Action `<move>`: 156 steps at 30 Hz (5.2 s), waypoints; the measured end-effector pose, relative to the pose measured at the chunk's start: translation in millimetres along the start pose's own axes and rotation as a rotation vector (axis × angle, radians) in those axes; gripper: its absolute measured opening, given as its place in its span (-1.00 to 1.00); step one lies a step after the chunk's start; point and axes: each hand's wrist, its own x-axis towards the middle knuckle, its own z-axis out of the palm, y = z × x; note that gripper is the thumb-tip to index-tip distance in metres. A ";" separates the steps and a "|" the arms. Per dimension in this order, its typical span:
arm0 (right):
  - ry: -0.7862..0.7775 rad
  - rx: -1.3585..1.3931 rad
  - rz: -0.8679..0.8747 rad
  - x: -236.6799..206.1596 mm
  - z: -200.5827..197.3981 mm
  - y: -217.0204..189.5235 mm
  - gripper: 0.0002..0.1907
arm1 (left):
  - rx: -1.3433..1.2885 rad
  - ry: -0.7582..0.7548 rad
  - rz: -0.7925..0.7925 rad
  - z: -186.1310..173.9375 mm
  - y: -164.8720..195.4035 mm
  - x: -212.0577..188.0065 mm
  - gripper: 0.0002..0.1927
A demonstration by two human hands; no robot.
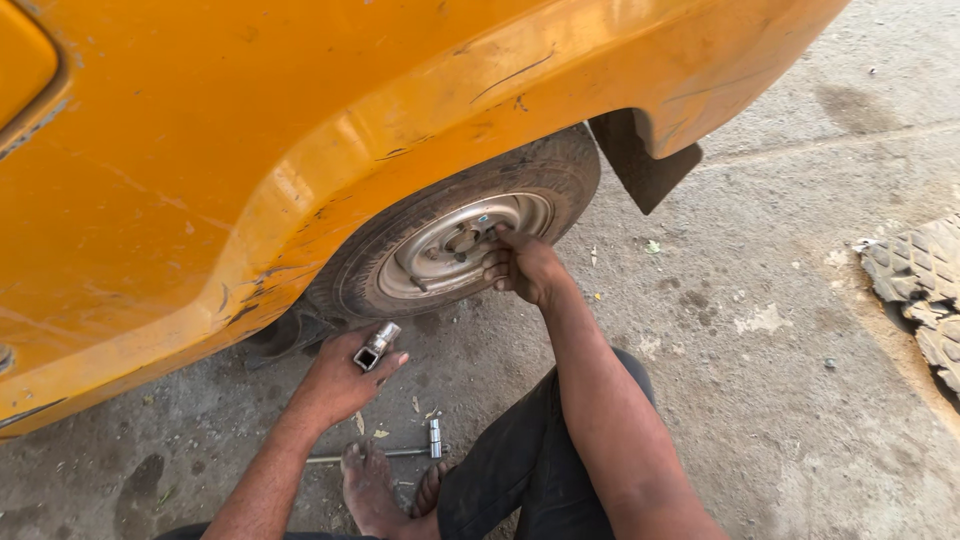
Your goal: The person uses a lug wrench to tighten the wheel nuts on a car tire. They systematically work around the wheel, applying force to each nut to secure the tire to the vehicle.
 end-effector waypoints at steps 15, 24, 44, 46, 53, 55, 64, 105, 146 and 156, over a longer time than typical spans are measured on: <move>0.237 -0.742 -0.245 40.3 -20.1 21.8 -0.65 | 0.033 0.006 -0.036 7.0 -14.0 3.3 -0.63; 0.214 -0.371 -0.031 18.2 -13.1 11.6 -0.61 | -0.110 0.045 0.112 7.9 -22.0 6.0 -0.62; 0.424 -0.768 -0.436 -3.8 23.8 15.1 -0.77 | 0.219 -0.129 0.030 22.8 -40.6 5.9 -0.69; 0.254 -0.474 -0.168 -6.9 23.2 7.4 -0.72 | 0.232 -0.116 0.087 21.4 -39.2 2.7 -0.69; 0.022 -0.226 0.017 1.9 8.5 -5.6 -0.62 | 0.230 -0.116 0.033 14.4 -37.7 0.2 -0.67; -0.004 -0.148 0.021 7.8 1.9 -2.1 -0.58 | 0.216 -0.111 0.021 12.3 -38.4 0.0 -0.65; 0.330 -0.818 -0.339 18.8 0.2 9.9 -0.79 | 0.117 -0.148 -0.150 8.0 -39.6 12.4 -0.62; 0.087 -0.358 0.067 -11.4 22.0 -18.0 -0.60 | 0.134 -0.182 -0.037 9.0 -47.3 11.4 -0.55; 0.075 -0.187 -0.014 -2.1 13.4 5.6 -0.61 | 0.096 -0.164 -0.007 11.0 -57.6 19.9 -0.72; 0.137 -0.174 -0.014 0.7 10.2 8.8 -0.59 | 0.115 -0.164 0.073 13.7 -61.3 17.6 -0.70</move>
